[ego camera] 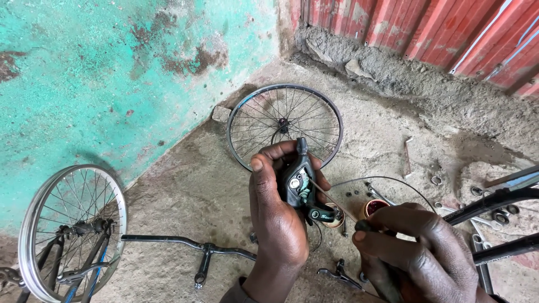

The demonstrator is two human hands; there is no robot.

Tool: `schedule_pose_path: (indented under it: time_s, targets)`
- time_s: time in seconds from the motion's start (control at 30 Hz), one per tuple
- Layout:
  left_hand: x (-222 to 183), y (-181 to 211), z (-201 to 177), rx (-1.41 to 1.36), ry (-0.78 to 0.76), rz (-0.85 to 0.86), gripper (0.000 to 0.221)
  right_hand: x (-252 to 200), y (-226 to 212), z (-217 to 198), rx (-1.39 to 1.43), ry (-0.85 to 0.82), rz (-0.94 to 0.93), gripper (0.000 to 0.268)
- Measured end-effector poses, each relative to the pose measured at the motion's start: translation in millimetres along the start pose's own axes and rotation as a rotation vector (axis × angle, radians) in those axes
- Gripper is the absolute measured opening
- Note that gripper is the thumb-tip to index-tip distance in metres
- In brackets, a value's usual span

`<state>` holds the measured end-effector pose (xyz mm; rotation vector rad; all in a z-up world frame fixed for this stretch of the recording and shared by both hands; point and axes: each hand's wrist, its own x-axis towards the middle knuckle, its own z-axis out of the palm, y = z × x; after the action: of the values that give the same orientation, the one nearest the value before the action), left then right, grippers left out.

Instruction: Disassembling a bicycle shifter using a screwdriver and removing the shifter cable.

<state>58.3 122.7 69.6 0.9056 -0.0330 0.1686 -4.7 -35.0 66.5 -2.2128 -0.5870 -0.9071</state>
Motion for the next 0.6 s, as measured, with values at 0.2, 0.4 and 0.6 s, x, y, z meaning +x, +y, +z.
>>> schedule_pose_path:
  time_s: [0.2, 0.4, 0.6]
  targets:
    - [0.0, -1.5, -0.1, 0.014, 0.017, -0.021, 0.065, 1.4, -1.5, -1.0, -0.017, -0.008, 0.004, 0.014]
    - [-0.6, -2.4, -0.1, 0.123, -0.030, 0.065, 0.066, 7.3, 3.3, -4.9, -0.032, -0.040, -0.089, 0.015]
    - [-1.6, -0.4, 1.3, 0.257, -0.029, 0.097, 0.064, 13.1, -0.5, -4.8, -0.035, -0.011, -0.128, 0.012]
